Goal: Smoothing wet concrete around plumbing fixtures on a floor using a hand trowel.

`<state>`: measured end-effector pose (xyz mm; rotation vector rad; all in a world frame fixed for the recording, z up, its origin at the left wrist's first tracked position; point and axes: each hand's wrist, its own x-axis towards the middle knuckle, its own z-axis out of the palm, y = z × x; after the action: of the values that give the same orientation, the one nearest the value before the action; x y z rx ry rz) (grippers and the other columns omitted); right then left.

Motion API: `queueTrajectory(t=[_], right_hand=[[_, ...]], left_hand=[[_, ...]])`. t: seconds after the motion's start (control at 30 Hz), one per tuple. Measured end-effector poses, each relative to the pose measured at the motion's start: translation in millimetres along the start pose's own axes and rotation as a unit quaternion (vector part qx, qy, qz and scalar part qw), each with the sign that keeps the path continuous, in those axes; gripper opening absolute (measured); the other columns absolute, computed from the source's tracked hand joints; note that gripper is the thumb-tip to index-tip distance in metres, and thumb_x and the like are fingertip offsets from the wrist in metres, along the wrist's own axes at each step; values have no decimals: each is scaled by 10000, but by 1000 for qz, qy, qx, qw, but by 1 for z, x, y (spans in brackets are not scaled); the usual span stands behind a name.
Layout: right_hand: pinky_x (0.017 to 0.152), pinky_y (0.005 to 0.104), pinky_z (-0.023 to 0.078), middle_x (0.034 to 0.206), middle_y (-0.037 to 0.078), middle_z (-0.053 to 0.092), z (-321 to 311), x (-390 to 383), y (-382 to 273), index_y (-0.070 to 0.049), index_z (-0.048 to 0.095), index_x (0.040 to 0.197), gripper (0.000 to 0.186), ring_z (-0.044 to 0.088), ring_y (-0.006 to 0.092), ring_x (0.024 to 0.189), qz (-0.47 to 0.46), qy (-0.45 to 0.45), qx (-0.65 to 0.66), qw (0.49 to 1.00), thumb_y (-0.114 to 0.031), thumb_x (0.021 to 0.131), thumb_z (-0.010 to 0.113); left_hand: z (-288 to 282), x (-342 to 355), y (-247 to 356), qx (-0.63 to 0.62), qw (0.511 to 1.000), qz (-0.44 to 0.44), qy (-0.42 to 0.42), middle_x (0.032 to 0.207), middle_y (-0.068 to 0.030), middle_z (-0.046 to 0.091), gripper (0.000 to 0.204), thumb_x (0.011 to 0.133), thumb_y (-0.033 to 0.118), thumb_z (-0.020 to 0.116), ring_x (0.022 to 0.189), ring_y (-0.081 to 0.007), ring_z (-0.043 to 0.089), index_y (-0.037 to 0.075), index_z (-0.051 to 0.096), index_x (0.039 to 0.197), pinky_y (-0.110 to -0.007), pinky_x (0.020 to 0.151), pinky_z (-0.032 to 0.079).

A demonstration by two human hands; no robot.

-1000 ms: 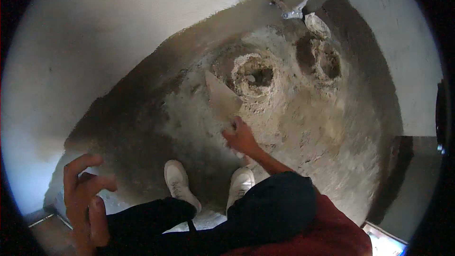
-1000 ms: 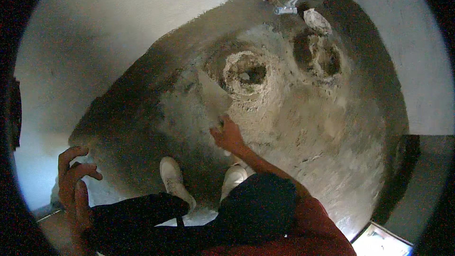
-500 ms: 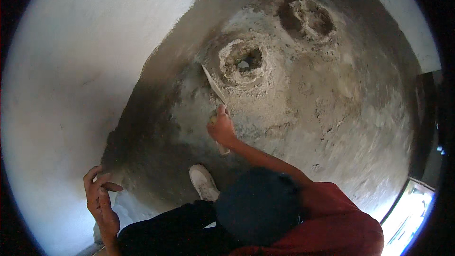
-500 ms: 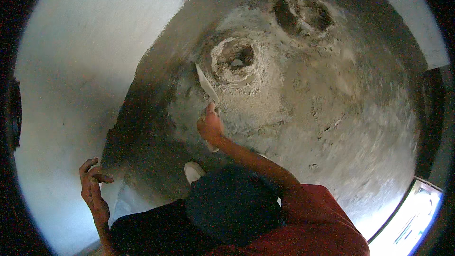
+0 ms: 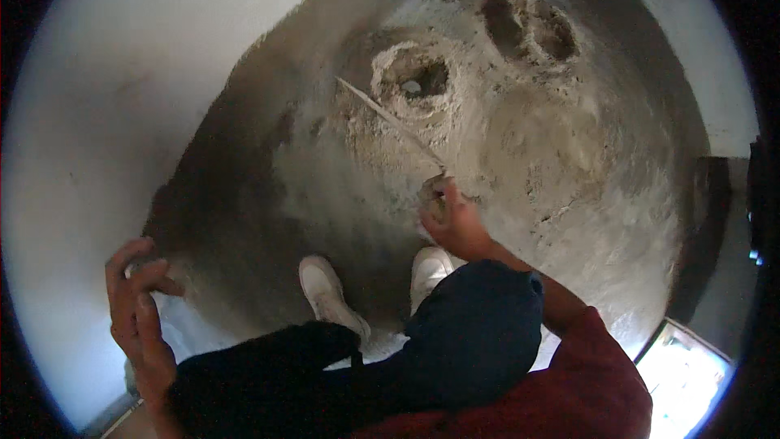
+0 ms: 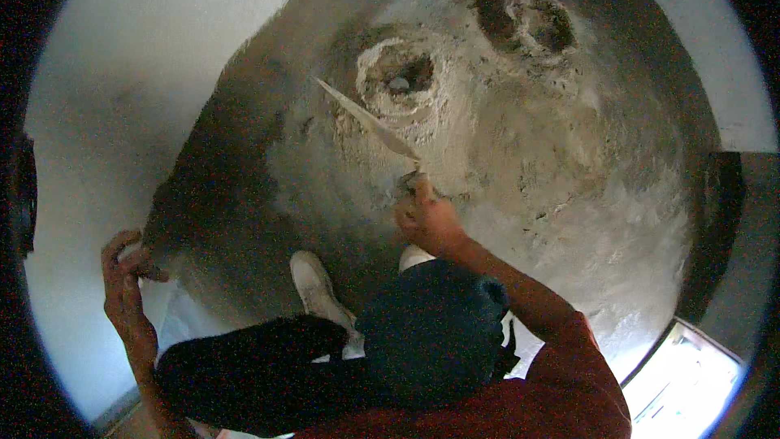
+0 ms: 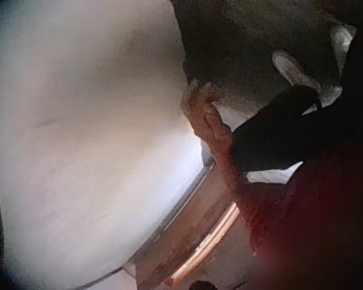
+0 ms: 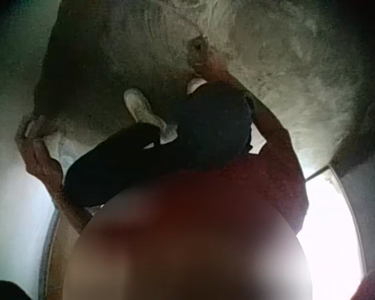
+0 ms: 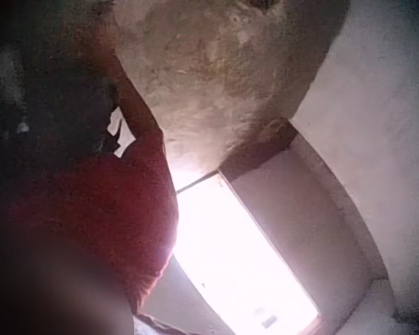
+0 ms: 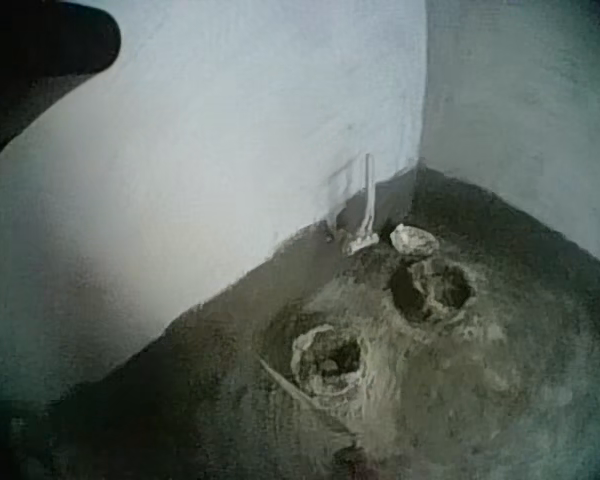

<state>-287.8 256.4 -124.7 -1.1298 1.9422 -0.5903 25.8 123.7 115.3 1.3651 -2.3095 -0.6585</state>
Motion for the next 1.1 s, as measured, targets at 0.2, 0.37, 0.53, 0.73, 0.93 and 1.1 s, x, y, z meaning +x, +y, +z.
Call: queueTrajectory(t=[0.2,0.37,0.53,0.73,0.93,1.1], right_hand=[[718,508,472,896,234,628,-5,9,77,-78,360,1198,438,604,436,816,-17,-61,-253,965,-316,879,541],[775,515,471,954,236,628,-20,-3,44,-53,338,1241,458,615,433,840,-45,-8,-177,983,-351,916,461],[756,504,480,958,226,623,-19,8,75,-54,365,1203,413,619,414,841,-31,-112,-281,953,-323,910,477],[669,465,498,919,171,607,-15,-25,105,-64,437,1155,404,625,351,808,-77,-40,-309,947,-269,833,570],[703,422,520,989,132,598,-20,-47,180,-98,493,1084,270,631,316,857,-136,-46,-394,908,-237,857,540],[708,431,523,1065,151,596,-5,16,161,-98,476,1155,335,629,315,891,-119,40,-389,913,-230,855,545]], left_hand=[[8,15,5,-13,997,75,-20,1179,-197,521,364,962,247,336,691,-177,574,24,614,1040,-336,704,472],[4,8,11,-8,998,65,-11,1178,-195,522,350,954,230,341,702,-178,574,27,615,1033,-328,701,474],[6,17,9,43,993,104,-23,1181,-195,519,347,952,222,339,712,-183,576,22,612,1030,-326,698,477],[8,16,15,3,996,87,-21,1163,-214,519,356,946,221,334,716,-185,571,5,606,1023,-334,707,473],[11,17,14,16,995,89,-45,1167,-213,515,363,944,229,324,698,-187,557,10,598,1039,-352,712,469],[13,23,15,4,992,117,-38,1180,-201,514,337,935,199,334,706,-175,562,21,596,1048,-347,712,473]])
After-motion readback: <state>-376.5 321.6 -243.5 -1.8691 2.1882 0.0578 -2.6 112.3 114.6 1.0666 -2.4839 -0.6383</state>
